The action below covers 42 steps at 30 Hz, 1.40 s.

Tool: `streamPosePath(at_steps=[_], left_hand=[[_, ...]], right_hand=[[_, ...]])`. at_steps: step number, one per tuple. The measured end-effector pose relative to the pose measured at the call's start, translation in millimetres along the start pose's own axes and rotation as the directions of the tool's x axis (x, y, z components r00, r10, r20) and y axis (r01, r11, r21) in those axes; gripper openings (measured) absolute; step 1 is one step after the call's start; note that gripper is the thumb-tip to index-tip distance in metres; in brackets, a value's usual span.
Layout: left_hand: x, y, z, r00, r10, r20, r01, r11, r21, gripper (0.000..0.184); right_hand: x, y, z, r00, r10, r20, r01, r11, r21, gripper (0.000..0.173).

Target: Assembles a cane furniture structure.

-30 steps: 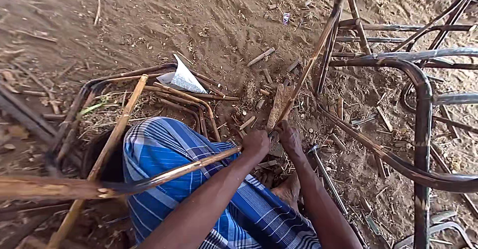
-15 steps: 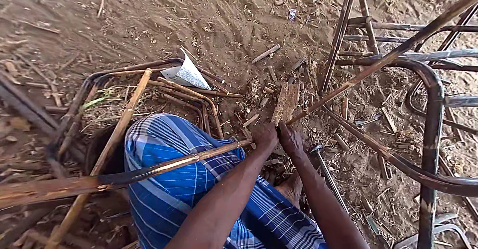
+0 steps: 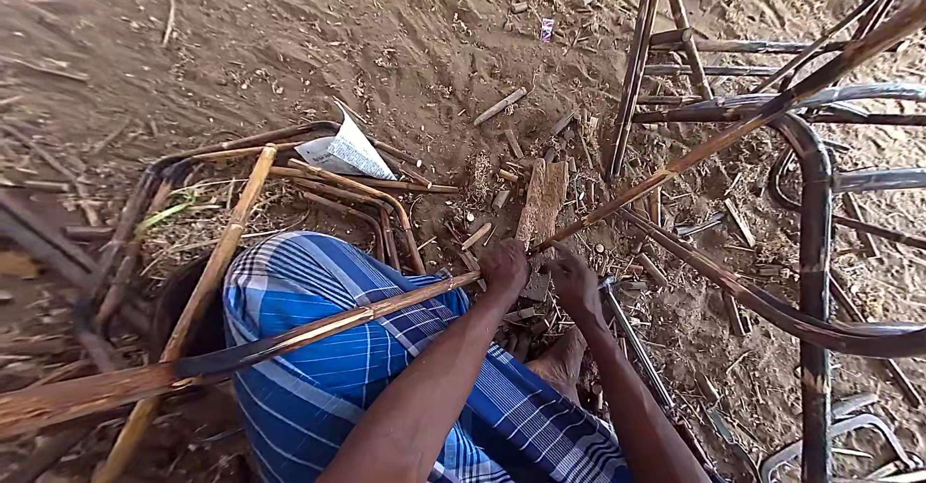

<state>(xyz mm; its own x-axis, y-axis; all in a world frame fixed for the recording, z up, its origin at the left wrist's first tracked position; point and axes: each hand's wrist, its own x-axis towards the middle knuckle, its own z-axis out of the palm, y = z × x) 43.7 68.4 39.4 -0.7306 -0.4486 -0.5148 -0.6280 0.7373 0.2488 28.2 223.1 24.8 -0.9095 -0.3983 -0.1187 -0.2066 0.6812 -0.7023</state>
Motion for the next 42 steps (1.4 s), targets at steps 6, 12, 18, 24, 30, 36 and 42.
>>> streamPosePath(at_steps=[6,12,18,24,30,36,42], left_hand=[[0,-2,2,1.000,0.009,-0.008,-0.009,1.000,0.008,0.025],[1,-3,5,0.999,0.008,-0.031,-0.008,1.000,0.018,0.024],[1,-1,4,0.999,0.002,-0.036,-0.001,1.000,0.030,0.025],[1,-1,5,0.999,0.001,-0.036,0.000,0.999,0.036,0.024],[2,-2,2,1.000,-0.009,-0.005,0.009,1.000,0.030,0.026],[3,-2,5,1.000,0.003,-0.022,-0.002,1.000,0.022,0.025],[3,-3,5,0.999,0.027,-0.044,-0.025,0.998,0.057,0.023]], right_hand=[[-76,90,-51,0.866,0.468,-0.174,-0.492,0.741,-0.457,0.054],[-96,137,-51,0.861,0.491,-0.133,-0.465,0.652,-0.598,0.034],[-100,148,-56,0.925,0.367,-0.103,-0.332,0.642,-0.691,0.037],[-106,157,-62,0.935,0.347,-0.064,-0.289,0.648,-0.705,0.041],[-112,102,-96,0.805,0.593,0.015,-0.529,0.729,-0.434,0.053],[-123,58,-79,0.932,0.229,0.282,-0.281,0.947,0.158,0.041],[-109,5,-24,0.995,0.086,-0.040,-0.087,0.996,-0.004,0.048]])
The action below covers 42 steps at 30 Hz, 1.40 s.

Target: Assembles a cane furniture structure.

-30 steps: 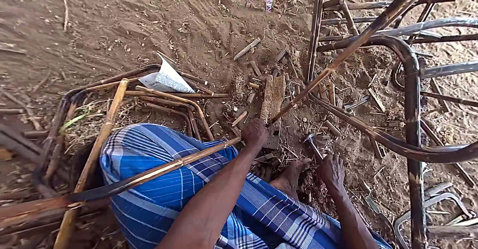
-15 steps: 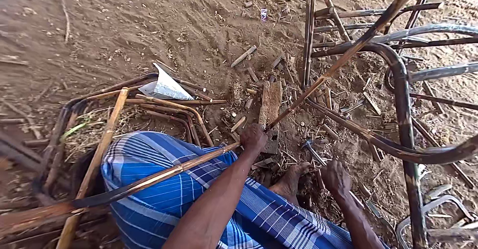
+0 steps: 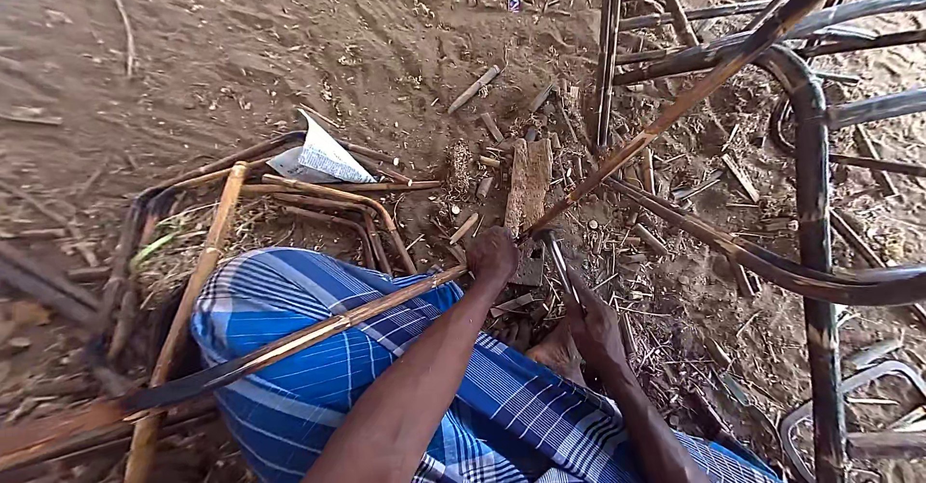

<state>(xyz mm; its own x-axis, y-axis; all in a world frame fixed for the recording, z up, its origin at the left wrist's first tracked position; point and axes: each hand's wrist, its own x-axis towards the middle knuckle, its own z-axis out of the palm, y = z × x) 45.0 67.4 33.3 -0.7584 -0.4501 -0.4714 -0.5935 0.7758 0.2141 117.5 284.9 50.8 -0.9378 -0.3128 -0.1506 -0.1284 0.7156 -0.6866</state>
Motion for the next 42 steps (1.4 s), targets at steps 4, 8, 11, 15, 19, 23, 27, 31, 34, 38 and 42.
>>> streamPosePath(at_steps=[4,8,11,15,19,23,27,31,34,38,42], left_hand=[[1,0,2,1.000,0.016,-0.011,-0.015,0.999,0.037,0.026],[-1,2,0,1.000,0.000,-0.004,0.000,1.000,0.017,0.024],[0,0,1,1.000,-0.004,-0.001,0.004,0.999,0.032,0.024],[1,-1,1,0.998,0.048,-0.029,-0.048,0.999,-0.010,0.021],[1,-4,2,0.998,0.061,-0.016,-0.062,0.997,-0.043,0.021],[0,-4,0,1.000,0.022,-0.014,-0.023,0.999,-0.029,0.022],[1,-3,-2,1.000,0.025,-0.008,-0.025,1.000,0.001,0.027],[0,-1,0,1.000,-0.008,0.005,0.008,1.000,-0.009,0.022],[4,-3,0,1.000,-0.014,-0.004,0.014,1.000,-0.008,0.024],[-4,-1,-14,0.995,0.020,0.095,-0.023,0.999,0.037,0.044],[-24,-16,-37,0.952,-0.025,0.306,-0.066,0.957,0.284,0.039]], right_hand=[[17,-6,27,0.997,-0.057,-0.055,0.056,0.998,-0.024,0.045],[20,-8,38,0.999,-0.025,-0.037,0.023,0.997,-0.076,0.045],[18,-9,40,1.000,-0.007,-0.020,0.005,0.996,-0.093,0.045],[13,-16,26,0.997,0.040,-0.061,-0.039,0.999,0.023,0.046],[8,-12,18,0.999,0.031,-0.018,-0.028,0.993,0.112,0.042],[4,4,22,0.996,-0.012,0.085,-0.004,0.984,0.179,0.050],[9,8,36,0.999,-0.041,0.029,0.040,0.998,0.040,0.049],[9,9,39,0.999,-0.033,0.030,0.034,0.999,-0.042,0.048],[10,9,40,0.998,-0.052,0.024,0.054,0.996,-0.067,0.049],[10,-3,15,0.997,0.069,0.046,-0.073,0.995,0.075,0.044],[-7,5,-6,0.996,0.040,0.080,-0.061,0.960,0.273,0.042]])
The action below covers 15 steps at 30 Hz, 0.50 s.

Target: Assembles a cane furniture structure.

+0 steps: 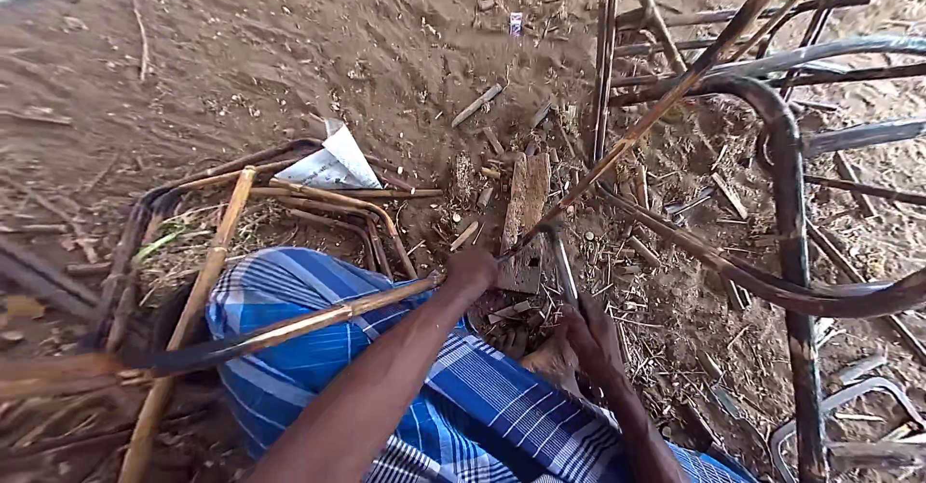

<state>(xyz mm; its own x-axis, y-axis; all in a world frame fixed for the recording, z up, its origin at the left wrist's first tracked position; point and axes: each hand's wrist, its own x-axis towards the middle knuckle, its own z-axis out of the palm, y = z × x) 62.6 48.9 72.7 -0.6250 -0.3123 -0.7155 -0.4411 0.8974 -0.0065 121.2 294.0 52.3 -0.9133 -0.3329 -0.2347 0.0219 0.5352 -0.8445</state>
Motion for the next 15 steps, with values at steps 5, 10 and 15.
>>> streamPosePath(at_steps=[5,10,15], left_hand=[[14,-7,-13,0.998,0.041,-0.045,-0.038,0.997,0.072,0.040],[23,-10,-11,0.999,0.033,-0.011,-0.033,0.997,0.072,0.040],[27,-12,-10,1.000,0.016,-0.013,-0.015,0.999,0.051,0.041]], right_hand=[[12,15,-1,0.996,0.074,0.052,-0.080,0.990,0.120,0.045],[25,6,3,0.990,0.118,0.075,-0.112,0.991,-0.079,0.056],[37,-22,12,0.988,0.114,0.102,-0.097,0.983,-0.154,0.058]])
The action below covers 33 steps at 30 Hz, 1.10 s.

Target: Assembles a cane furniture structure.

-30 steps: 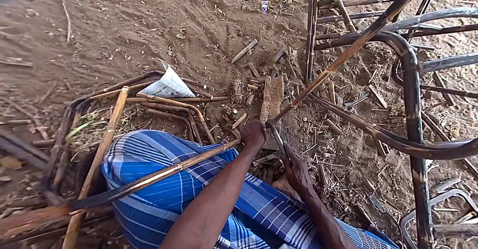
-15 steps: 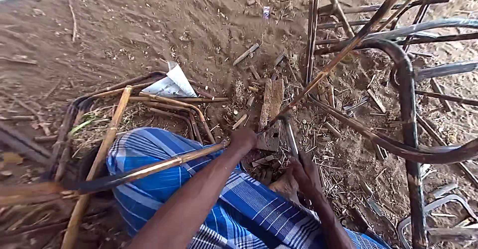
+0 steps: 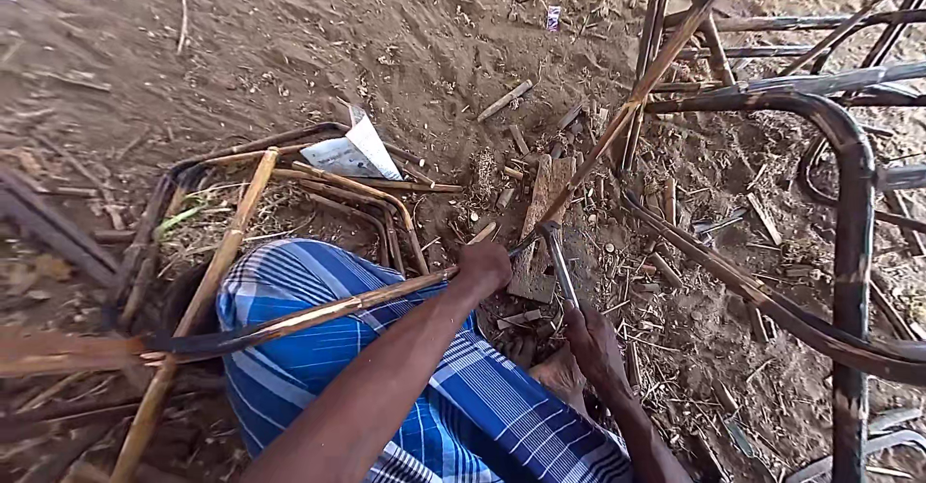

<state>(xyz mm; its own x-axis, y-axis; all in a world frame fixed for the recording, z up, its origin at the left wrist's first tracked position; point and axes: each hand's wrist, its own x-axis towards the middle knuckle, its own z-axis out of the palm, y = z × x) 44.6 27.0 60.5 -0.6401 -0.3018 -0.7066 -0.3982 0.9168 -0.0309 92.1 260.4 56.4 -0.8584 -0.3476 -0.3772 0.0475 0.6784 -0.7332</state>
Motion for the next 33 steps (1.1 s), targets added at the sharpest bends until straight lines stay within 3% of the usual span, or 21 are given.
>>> streamPosePath(at_steps=[3,7,8,10,13,14,15,16,17,18,20,22,23,25,26,27,29,31,32,33], left_hand=[[1,0,2,1.000,-0.015,0.019,0.016,1.000,-0.017,0.039],[-7,0,-2,1.000,0.000,0.018,0.001,0.997,-0.075,0.037],[-7,0,-4,1.000,0.003,0.019,-0.001,0.996,-0.094,0.038],[-2,-7,-5,1.000,0.030,0.009,-0.028,0.990,-0.136,0.037],[2,-10,3,0.998,0.067,-0.006,-0.067,0.988,-0.139,0.036],[1,-9,2,0.998,0.058,0.001,-0.057,0.989,-0.137,0.037],[-2,-6,-1,0.999,0.042,0.016,-0.039,0.989,-0.144,0.037],[-5,-4,-4,0.999,0.028,0.032,-0.023,0.989,-0.147,0.039],[-5,-3,-10,0.999,0.014,0.037,-0.009,0.989,-0.150,0.039],[-2,-5,-14,0.999,0.004,0.036,0.001,0.990,-0.142,0.039],[-1,-9,-7,0.999,0.019,0.046,-0.013,0.991,-0.136,0.036],[-3,-6,-3,0.998,0.032,0.060,-0.024,0.990,-0.138,0.036],[-3,-3,-6,0.998,0.029,0.062,-0.021,0.991,-0.129,0.037],[-10,1,-11,0.998,0.014,0.061,-0.005,0.990,-0.137,0.037],[-12,1,-12,0.998,0.011,0.057,-0.003,0.990,-0.142,0.037],[-10,-2,-16,0.999,0.017,0.043,-0.011,0.988,-0.154,0.036],[-7,-10,-13,0.997,0.065,0.035,-0.057,0.980,-0.192,0.036],[-10,-8,0,0.995,0.086,0.041,-0.078,0.981,-0.177,0.036],[-8,-5,-3,0.996,0.076,0.042,-0.068,0.985,-0.158,0.036],[-8,-3,-5,0.997,0.060,0.050,-0.052,0.988,-0.142,0.037]], right_hand=[[4,-5,6,0.997,-0.066,-0.042,0.061,0.992,-0.109,0.059],[20,-3,5,0.980,0.152,0.126,-0.121,0.966,-0.231,0.063],[20,-10,0,0.981,0.149,0.121,-0.119,0.968,-0.221,0.064],[10,-25,-5,0.999,-0.012,0.032,0.016,0.991,-0.134,0.062],[5,-17,7,0.955,-0.268,-0.126,0.254,0.960,-0.117,0.057],[9,-9,10,0.977,-0.200,-0.070,0.185,0.966,-0.180,0.056],[15,-6,9,0.999,-0.031,0.042,0.040,0.971,-0.236,0.059],[23,-7,6,0.987,0.115,0.115,-0.086,0.969,-0.231,0.063],[30,-13,1,0.976,0.163,0.141,-0.136,0.973,-0.184,0.064],[31,-20,-3,0.987,0.110,0.115,-0.098,0.990,-0.102,0.064],[11,-32,-6,0.993,-0.112,-0.024,0.114,0.991,0.066,0.061],[5,-23,1,0.941,-0.302,-0.155,0.313,0.948,0.052,0.061],[9,-9,7,0.944,-0.296,-0.144,0.298,0.955,-0.011,0.061],[20,1,4,0.997,0.015,0.071,-0.005,0.990,-0.143,0.064],[26,-6,-1,0.981,0.138,0.134,-0.113,0.978,-0.177,0.066],[31,-22,-9,0.977,0.161,0.138,-0.137,0.976,-0.167,0.065],[9,-49,-22,0.999,-0.020,0.034,0.022,0.997,-0.074,0.061],[-5,-43,-16,0.936,-0.311,-0.166,0.318,0.948,0.017,0.062],[1,-29,-8,0.900,-0.380,-0.213,0.389,0.921,-0.003,0.063],[6,-11,0,0.926,-0.339,-0.163,0.334,0.941,-0.061,0.063]])
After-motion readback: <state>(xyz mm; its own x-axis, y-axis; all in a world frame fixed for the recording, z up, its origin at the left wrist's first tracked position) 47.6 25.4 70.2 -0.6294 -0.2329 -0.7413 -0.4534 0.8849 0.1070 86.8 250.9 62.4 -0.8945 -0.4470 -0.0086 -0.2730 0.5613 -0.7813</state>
